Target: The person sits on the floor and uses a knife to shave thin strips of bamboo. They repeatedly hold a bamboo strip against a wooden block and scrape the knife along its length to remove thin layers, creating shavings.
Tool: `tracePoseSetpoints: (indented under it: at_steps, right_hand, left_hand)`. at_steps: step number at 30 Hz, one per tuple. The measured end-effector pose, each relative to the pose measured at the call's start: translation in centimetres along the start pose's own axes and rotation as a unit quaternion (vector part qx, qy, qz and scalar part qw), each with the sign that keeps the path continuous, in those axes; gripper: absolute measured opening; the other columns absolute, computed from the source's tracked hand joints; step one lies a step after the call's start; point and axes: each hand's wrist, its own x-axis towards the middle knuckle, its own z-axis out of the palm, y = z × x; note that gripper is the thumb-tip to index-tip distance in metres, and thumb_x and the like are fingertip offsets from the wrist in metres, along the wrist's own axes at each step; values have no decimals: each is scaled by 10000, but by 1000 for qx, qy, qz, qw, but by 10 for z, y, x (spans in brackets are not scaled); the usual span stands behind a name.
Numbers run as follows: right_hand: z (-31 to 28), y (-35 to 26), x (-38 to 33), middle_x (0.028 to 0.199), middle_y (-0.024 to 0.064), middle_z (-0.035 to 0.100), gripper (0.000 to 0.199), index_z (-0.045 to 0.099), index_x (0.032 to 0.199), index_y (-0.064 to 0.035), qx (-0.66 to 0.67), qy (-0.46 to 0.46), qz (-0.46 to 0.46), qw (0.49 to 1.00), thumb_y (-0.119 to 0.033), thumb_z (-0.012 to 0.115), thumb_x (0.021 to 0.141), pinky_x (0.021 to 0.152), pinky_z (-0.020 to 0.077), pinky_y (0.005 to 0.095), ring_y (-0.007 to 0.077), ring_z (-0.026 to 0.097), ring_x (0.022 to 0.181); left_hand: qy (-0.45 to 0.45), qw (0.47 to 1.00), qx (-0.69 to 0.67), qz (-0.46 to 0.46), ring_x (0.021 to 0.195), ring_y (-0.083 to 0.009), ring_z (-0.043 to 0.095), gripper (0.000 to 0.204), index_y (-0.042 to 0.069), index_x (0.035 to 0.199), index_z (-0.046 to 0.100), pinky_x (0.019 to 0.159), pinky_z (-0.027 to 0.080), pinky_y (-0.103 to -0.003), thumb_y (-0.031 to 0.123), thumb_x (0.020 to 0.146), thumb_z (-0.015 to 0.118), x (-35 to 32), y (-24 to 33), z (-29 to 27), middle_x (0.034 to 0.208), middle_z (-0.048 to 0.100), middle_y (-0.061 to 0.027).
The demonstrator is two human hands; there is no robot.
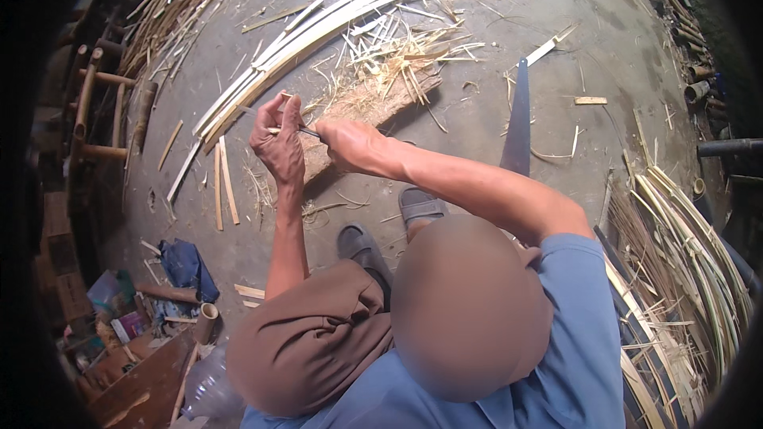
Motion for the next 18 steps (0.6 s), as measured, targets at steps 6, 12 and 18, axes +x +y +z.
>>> tracePoseSetpoints:
  at_steps: [6, 12, 18]
  right_hand:
    - [-1, 28, -5, 744, 280, 628, 149, 530, 964, 2, -37, -19, -4, 999, -36, 567, 824, 601, 472, 563, 490, 639, 731]
    - [5, -4, -5, 834, 253, 677, 138, 609, 950, -16, -78, -46, 56, 994, -98, 556, 852, 724, 519, 535, 461, 669, 839]
    - [15, 8, -18, 851, 246, 679, 157, 589, 1004, -14, -103, -82, 62, 989, -69, 507, 882, 692, 537, 522, 453, 678, 819]
  left_hand:
    - [7, 994, 83, 66, 536, -51, 368, 253, 40, 1059, 731, 503, 320, -250, 150, 846, 810, -1, 3, 15, 555, 423, 60]
    - [47, 996, 69, 39, 480, -39, 348, 217, 27, 1049, 728, 477, 309, -253, 123, 864, 788, -8, 11, -6, 507, 390, 57]
    - [60, 994, 89, 15, 501, -28, 321, 206, 12, 1017, 712, 475, 266, -244, 133, 868, 787, -17, 10, -11, 538, 369, 83]
